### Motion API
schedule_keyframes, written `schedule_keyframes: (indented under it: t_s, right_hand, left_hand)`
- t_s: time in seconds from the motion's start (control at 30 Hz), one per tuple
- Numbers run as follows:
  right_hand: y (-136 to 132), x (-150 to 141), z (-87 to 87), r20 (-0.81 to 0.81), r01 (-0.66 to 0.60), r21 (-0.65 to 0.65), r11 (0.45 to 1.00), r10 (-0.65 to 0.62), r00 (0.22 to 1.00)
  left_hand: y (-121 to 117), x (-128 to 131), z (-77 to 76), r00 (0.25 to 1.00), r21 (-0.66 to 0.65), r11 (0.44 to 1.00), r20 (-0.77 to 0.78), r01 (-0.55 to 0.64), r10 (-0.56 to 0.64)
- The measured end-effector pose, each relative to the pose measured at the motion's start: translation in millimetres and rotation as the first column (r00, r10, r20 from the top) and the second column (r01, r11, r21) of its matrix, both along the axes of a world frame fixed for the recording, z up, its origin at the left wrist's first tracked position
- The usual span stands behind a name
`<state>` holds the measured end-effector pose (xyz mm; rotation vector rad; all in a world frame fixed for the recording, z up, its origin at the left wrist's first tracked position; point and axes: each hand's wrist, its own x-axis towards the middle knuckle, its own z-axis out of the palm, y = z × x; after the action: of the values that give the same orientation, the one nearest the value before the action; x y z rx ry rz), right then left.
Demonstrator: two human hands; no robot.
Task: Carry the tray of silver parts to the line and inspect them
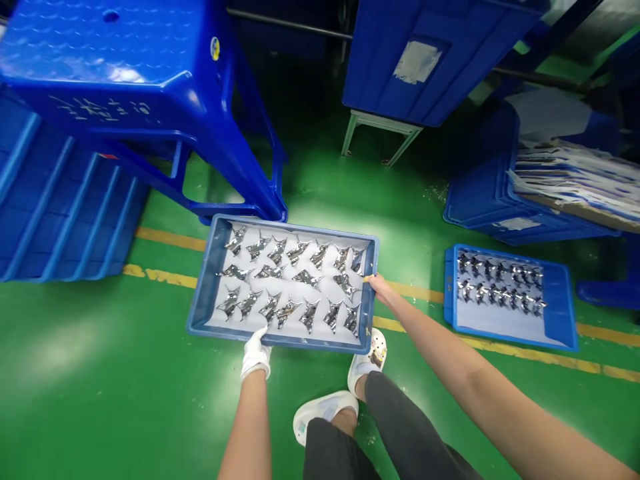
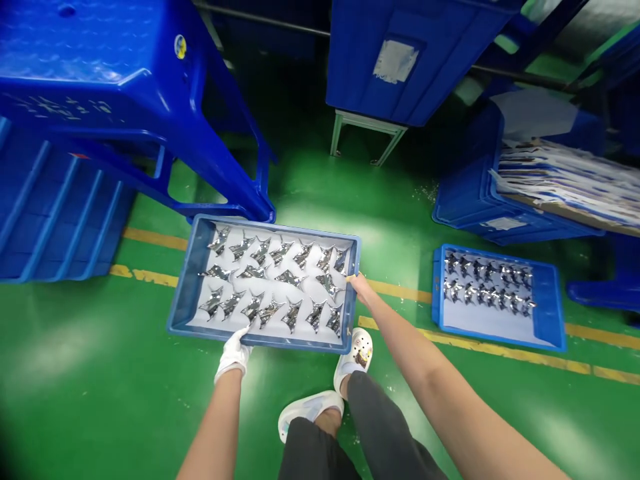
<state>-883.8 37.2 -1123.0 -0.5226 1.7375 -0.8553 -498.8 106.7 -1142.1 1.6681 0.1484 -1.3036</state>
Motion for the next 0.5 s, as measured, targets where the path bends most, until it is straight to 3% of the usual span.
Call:
schedule_keyframes:
  t_s: [0.17, 0.27, 0.37, 0.5]
  right_hand:
    - [-4.1, 4.5, 11.9, -0.084, 0.038, 0.014, 0.999, -0.037, 0.996]
    - [5.8, 12.2, 30.9, -0.168, 0.076, -0.023, 0.997, -0.079, 0.983]
    - [33.8, 16.9, 65.1, -0.236, 0.086, -0.057, 0.995, -0.097, 0.967]
    - [87.0, 16.6, 127.7, -0.292, 0.06, -0.095, 0.994, -0.085, 0.953]
  left_hand:
    - [19.9, -0.3, 4.7, 0.996, -0.023, 1.0, -0.09, -0.002, 0.0]
    - [38.9, 2.8, 19.0, 0.995, -0.033, 0.999, -0.098, -0.008, 0.005]
    - [72.1, 2.2, 48.3, 0.995, -0.019, 1.0, -0.102, -0.013, 0.011]
    - [136.0, -7.1, 111.6, 0.996, 0.011, 1.0, -0.092, 0.019, -0.018]
